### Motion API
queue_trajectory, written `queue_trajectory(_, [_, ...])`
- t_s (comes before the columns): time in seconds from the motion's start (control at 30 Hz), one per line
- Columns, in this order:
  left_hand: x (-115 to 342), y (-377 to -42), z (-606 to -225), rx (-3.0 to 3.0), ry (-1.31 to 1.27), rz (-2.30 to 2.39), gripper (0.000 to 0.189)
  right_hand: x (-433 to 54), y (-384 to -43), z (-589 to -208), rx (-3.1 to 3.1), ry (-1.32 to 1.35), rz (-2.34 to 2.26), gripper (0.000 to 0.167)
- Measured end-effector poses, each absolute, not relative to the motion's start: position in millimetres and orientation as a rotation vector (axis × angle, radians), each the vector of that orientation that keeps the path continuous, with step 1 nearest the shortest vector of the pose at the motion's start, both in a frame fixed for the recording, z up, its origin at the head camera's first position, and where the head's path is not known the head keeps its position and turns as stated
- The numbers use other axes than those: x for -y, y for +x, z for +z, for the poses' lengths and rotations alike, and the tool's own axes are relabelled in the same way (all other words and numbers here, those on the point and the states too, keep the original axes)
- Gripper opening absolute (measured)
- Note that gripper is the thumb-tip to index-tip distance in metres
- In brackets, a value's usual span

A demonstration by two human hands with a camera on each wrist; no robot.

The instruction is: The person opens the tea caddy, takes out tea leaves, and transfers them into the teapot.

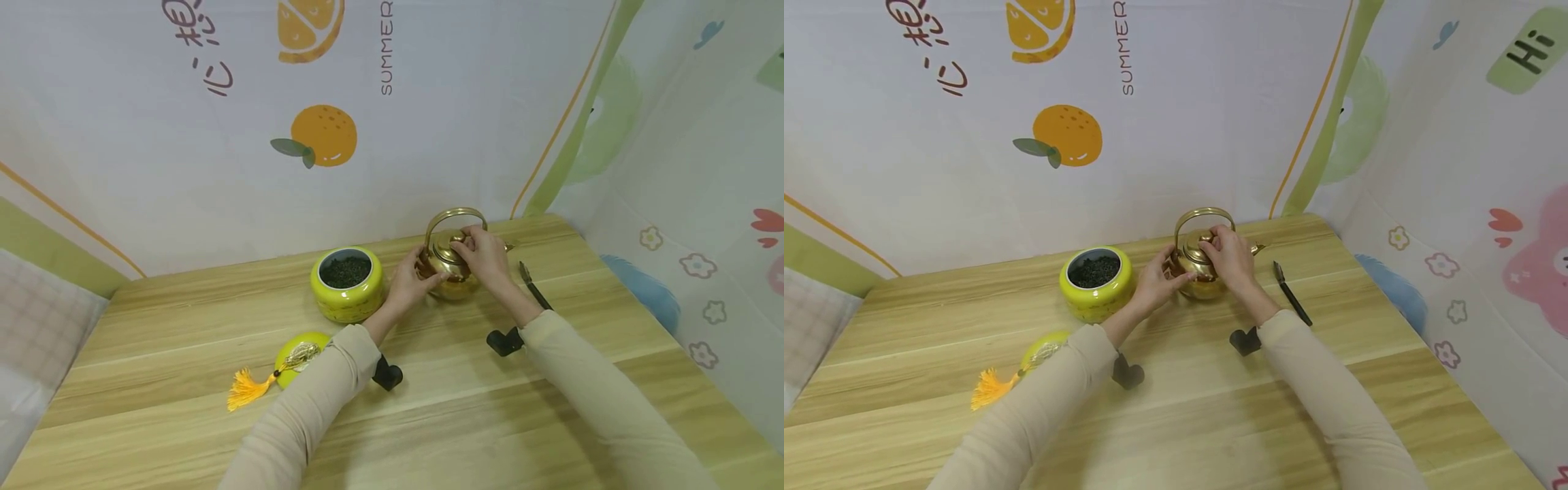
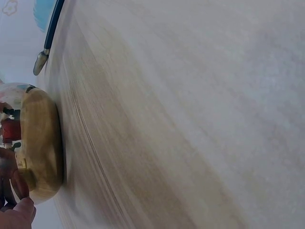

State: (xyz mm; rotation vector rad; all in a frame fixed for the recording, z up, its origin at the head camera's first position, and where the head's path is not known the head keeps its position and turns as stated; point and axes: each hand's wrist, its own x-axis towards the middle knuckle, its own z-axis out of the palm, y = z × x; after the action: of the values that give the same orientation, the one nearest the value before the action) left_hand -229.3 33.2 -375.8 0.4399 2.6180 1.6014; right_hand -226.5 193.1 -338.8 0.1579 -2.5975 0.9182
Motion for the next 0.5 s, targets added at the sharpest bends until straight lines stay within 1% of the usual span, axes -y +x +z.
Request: queue_trajectory(0.5, [-32.7,-228.6,-375.0,-2.627,0.433,1.581,0.071,-191.8,-228.3,-340.7,2.604,0.16,0.916,0.034])
